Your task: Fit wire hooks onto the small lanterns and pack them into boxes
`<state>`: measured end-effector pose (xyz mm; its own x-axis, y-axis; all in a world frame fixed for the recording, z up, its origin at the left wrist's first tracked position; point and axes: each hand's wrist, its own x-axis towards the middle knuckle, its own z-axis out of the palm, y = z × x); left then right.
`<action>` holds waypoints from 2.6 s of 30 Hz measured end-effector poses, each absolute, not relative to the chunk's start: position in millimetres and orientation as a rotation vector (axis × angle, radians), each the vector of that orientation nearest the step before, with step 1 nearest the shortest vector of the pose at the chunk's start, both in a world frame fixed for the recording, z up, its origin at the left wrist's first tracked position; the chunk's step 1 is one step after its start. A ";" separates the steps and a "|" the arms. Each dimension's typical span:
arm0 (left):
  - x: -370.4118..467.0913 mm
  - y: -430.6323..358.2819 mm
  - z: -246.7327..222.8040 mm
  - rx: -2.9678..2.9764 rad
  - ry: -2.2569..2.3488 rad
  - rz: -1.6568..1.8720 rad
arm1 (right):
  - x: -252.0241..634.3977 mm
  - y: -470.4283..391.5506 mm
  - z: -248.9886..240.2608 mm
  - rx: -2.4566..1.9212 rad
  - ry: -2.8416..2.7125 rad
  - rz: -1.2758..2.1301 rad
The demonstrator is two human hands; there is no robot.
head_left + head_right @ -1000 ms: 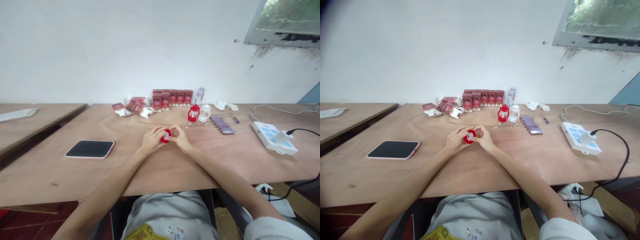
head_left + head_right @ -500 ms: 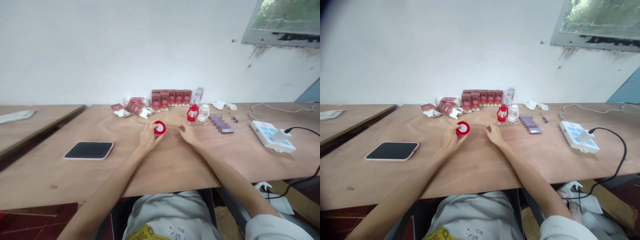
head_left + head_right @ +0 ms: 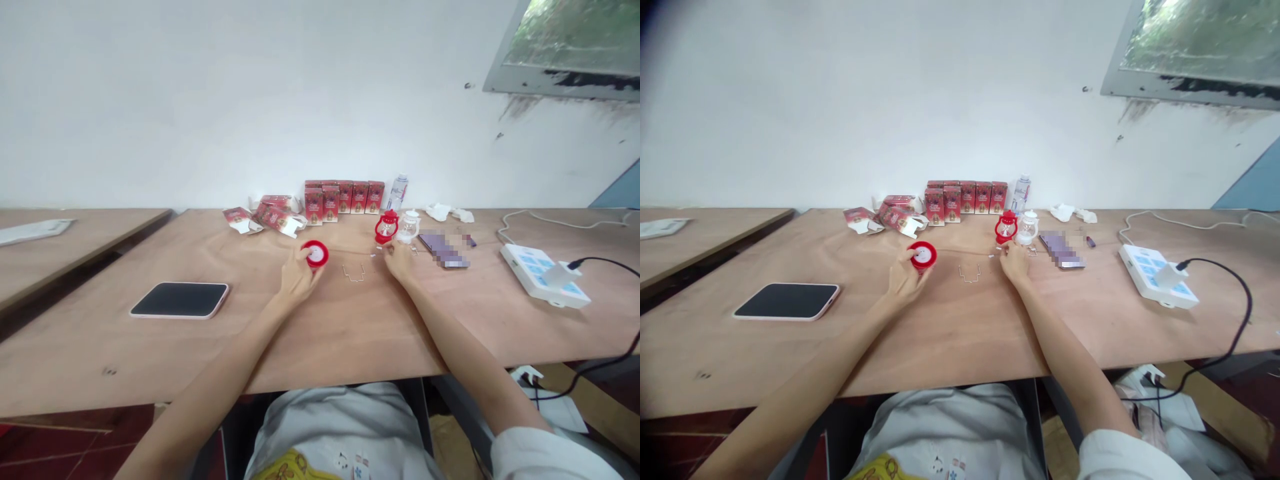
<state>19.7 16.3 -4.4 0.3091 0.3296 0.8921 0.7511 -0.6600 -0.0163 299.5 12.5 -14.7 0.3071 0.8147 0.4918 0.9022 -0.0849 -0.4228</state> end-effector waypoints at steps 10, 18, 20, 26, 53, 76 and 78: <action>21.2 12.6 -2.4 -2.266 -0.936 -1.299 | 295.8 12.3 -14.2 -1.943 -1.811 -0.256; 25.7 10.7 -3.1 -2.370 -1.067 -1.222 | 290.0 14.2 -11.9 -1.943 -2.001 -0.337; 27.6 10.4 -4.0 -2.358 -1.096 -1.219 | 288.0 13.8 -10.5 -1.946 -2.031 -0.345; 30.0 7.5 -3.1 -2.399 -1.149 -1.203 | 282.6 12.6 -7.6 -1.916 -2.132 -0.304; 29.5 1.4 2.2 -2.668 -0.842 -1.090 | 216.8 -17.8 9.5 -1.173 -1.474 0.479; 29.3 -0.4 5.8 -2.743 -0.898 -0.960 | 199.9 -37.3 11.1 -0.825 -1.737 0.052; 29.3 0.4 5.1 -2.734 -0.878 -0.976 | 199.6 -35.8 8.5 -0.769 -1.764 -0.052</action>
<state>29.3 0.4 5.1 0.6263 0.4856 0.6098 0.5552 -0.8270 0.0884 199.6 -35.8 8.5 -0.1319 0.4678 0.8739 0.5185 0.7840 -0.3414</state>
